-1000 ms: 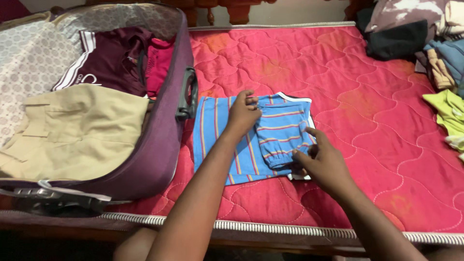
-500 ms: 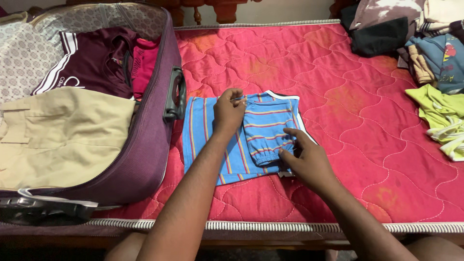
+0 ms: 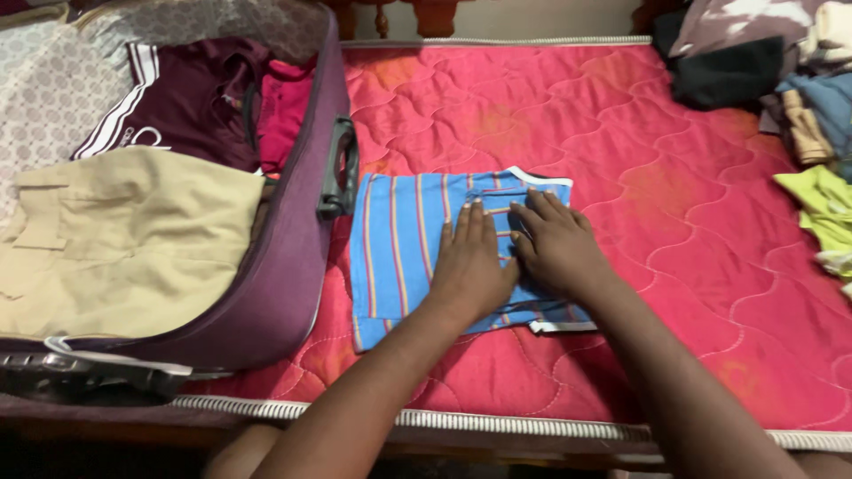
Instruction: The person folds a blue striped shirt and a dark striped shirt on a bed. They smooth the fabric, fold the sleeves and body, and place the folded shirts into an open suitcase. The person handles the clothes one at a time, ensuring they are neatly packed.
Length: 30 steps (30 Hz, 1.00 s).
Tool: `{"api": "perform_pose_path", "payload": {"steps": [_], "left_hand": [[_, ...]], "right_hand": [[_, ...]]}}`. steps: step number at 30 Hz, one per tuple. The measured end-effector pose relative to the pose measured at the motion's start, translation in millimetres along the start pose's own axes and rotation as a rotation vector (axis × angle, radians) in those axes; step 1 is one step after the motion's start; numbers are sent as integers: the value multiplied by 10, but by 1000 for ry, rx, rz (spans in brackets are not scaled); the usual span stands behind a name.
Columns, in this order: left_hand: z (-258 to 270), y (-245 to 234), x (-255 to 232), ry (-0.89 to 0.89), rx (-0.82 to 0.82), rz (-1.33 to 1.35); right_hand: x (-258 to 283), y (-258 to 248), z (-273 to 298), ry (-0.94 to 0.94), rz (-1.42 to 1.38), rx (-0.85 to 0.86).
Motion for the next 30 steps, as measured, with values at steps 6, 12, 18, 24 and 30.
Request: {"api": "perform_pose_path", "payload": {"steps": [6,12,18,24,30], "left_hand": [[43,23,47,-60,88,-126],[56,-10,44,-53,39,-65],[192,-127,119,49,-40,77],[334,-147,96,-105,86,5],[362,-170,65,-92,83,-77]], "right_hand": [[-111,246,25,68,-5,189],[-172,306,11,42,-21,199],[-208,216,-219,143,-6,378],[238,339,-363,-37,-66,180],[314,381,-326,-62,-31,99]]}}
Point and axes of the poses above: each hand's wrist, its own z-axis away from the middle knuckle, its own y-axis out of the palm, x = y × z, the point moved 3 cm from there along -z, towards the middle knuckle, and after that the axes turned 10 degrees about -y, right-handed, at the moved point
